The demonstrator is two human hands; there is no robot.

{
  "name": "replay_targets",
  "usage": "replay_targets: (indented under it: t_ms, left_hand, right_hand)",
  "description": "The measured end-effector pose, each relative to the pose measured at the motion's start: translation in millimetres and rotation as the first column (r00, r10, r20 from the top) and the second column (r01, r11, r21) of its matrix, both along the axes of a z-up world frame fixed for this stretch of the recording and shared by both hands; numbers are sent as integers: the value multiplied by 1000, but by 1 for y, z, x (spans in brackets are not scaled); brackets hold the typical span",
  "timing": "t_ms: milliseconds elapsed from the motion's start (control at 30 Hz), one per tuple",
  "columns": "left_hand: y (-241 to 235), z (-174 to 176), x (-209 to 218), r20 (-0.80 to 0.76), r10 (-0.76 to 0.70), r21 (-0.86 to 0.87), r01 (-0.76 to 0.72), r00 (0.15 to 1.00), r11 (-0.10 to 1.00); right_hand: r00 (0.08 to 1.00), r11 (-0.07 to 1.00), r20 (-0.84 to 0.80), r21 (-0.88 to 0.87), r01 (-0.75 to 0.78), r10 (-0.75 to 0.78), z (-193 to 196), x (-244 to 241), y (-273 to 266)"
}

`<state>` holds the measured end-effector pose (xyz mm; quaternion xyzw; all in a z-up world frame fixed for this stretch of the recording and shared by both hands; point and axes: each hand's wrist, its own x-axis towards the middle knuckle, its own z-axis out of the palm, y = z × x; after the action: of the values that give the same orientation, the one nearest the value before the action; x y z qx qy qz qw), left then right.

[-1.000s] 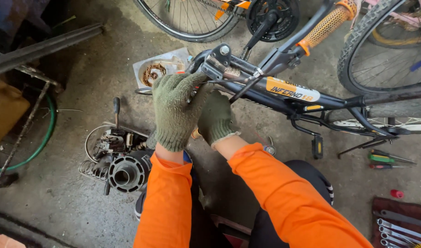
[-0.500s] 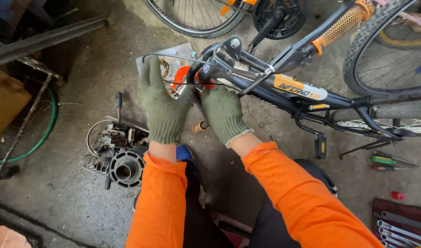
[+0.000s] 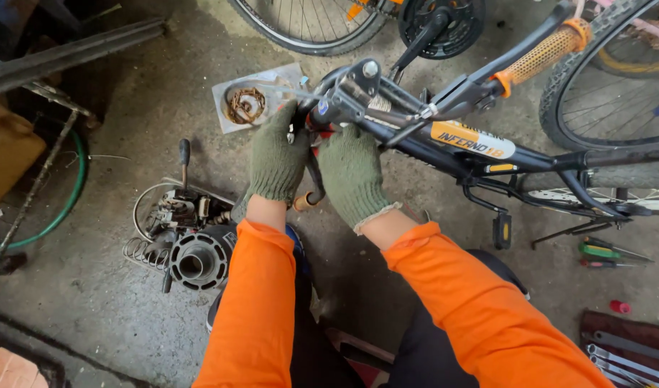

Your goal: The person removes the handlebar grip and brake lever assembly from a bicycle using a screwdriver. They then reattach the grip and lever to the handlebar, tightening the screws to secure the components.

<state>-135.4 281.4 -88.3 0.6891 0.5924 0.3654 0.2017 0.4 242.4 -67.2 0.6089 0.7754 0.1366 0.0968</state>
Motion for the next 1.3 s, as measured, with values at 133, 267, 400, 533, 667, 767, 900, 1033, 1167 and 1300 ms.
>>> replay_targets:
  t_ms: [133, 267, 400, 533, 667, 767, 900, 1033, 1167, 1300]
  left_hand:
    - [2, -3, 4, -67, 14, 16, -13, 998, 1000]
    - [2, -7, 2, -48, 17, -50, -19, 999, 999]
    - [2, -10, 7, -90, 64, -108, -73, 994, 991]
    - [2, -6, 10, -81, 61, -113, -70, 995, 991]
    - [-3, 8, 17, 38, 36, -163, -29, 999, 986]
    - [-2, 5, 19, 51, 7, -174, 2, 999, 985]
    - [-12, 20, 25, 77, -42, -164, 54, 996, 985]
    - [-12, 26, 27, 146, -5, -209, 36, 989, 977]
    - [-14, 46, 25, 293, 30, -232, 41, 956, 972]
    - [-24, 87, 39, 217, 124, -294, -56, 968, 954]
  right_hand:
    - [994, 889, -75, 456, -34, 76, -23, -1, -3]
    - [993, 904, -109, 419, 82, -40, 5, 6, -41]
    - [850, 999, -526, -40, 26, -43, 42, 40, -92]
    - [421, 826, -745, -306, 473, -517, 3, 67, -98]
    - [-213, 656, -770, -629, 418, -602, 89, 68, -80]
    - [-298, 599, -704, -707, 376, -644, 45, 86, -53]
    - [-644, 665, -635, -703, 254, -426, -6, 88, -35]
    - [-686, 722, -654, -636, 270, -319, -13, 83, -37]
    - [-597, 855, -773, -445, 267, -215, 35, 72, -60]
    - [-176, 930, -984, -71, 361, -7, 29, 76, -58]
